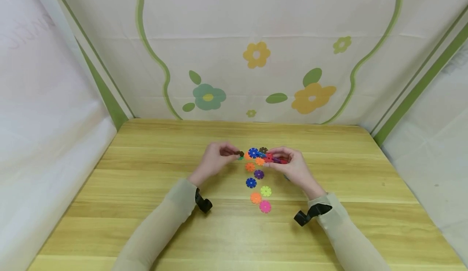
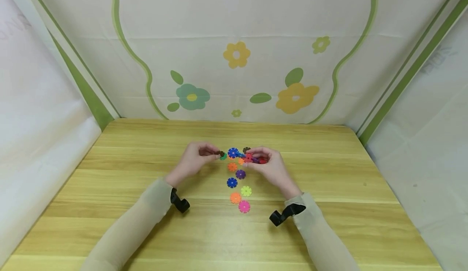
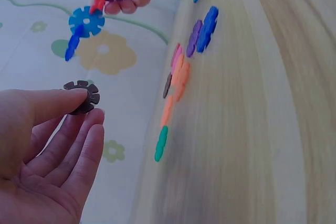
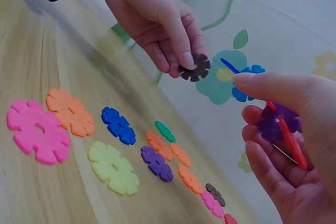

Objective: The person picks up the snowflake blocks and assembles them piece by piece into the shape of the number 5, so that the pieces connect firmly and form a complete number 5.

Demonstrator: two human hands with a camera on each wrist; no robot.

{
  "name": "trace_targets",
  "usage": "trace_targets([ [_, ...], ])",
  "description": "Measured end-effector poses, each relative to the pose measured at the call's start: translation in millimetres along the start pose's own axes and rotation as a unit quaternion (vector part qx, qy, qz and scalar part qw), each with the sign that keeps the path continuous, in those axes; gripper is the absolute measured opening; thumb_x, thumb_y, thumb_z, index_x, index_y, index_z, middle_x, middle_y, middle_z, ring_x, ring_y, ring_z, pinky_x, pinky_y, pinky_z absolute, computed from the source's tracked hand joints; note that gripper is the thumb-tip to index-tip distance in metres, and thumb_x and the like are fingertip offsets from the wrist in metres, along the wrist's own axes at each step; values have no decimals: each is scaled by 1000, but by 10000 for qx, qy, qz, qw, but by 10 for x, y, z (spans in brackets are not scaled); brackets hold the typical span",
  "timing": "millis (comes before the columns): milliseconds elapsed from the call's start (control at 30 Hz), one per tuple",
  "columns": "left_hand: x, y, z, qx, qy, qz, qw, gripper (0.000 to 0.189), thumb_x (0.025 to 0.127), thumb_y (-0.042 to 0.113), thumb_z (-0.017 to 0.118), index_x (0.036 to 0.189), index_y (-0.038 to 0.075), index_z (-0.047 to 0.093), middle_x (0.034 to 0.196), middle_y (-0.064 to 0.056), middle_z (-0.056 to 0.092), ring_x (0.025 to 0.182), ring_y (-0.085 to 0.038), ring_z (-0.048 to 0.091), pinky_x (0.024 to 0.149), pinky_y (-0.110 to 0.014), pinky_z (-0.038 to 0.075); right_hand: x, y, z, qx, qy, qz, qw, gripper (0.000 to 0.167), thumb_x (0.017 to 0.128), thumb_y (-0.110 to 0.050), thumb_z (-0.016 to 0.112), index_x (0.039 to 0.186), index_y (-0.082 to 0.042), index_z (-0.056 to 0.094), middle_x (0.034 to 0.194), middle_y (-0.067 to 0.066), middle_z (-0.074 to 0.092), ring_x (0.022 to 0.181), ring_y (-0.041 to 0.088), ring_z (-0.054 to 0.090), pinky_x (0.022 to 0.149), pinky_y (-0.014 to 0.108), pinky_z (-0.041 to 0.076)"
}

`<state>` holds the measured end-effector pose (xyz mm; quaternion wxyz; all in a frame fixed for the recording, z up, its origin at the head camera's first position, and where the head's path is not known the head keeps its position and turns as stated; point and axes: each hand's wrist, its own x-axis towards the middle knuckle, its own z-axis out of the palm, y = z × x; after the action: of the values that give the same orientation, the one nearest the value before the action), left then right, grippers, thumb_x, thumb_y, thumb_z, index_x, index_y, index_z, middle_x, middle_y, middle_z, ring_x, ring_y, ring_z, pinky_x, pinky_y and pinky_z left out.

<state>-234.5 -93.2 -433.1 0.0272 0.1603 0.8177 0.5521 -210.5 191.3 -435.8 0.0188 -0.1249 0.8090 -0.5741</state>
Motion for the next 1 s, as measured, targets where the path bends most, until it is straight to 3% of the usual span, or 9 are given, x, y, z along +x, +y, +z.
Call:
trace_targets([
  [300,-64,46,90,-158,106,89,9998,11,89,7,80,99,10,77,93,1,74,84,-20,70,76,-31,58,-2,-103,56,-106,135,216,9996,42,86,-7,84,123,2,66,108,17,72,104,30,64,87,26,53],
  [633,-60,55,159,-216,82,205,9995,13,88,5,80,101,10,77,95,1,74,84,-16,69,77,-30,58,11,4,116,-25,147,181,9997,45,81,-25,89,118,-8,68,108,6,73,104,24,66,90,31,53],
  [833,-58,59,177,-222,114,233,9994,13,89,5,80,100,10,77,95,1,74,83,-15,70,77,-30,59,-5,-12,139,30,-41,-6,10000,43,81,-21,89,117,-8,68,105,7,73,102,26,66,92,31,53],
  [1000,-53,68,187,-236,75,336,9991,13,89,6,80,100,11,78,96,2,75,84,-15,70,76,-30,59,-13,-26,161,61,-294,-56,9995,43,85,-20,86,123,-9,70,104,8,73,97,26,68,85,31,57],
])
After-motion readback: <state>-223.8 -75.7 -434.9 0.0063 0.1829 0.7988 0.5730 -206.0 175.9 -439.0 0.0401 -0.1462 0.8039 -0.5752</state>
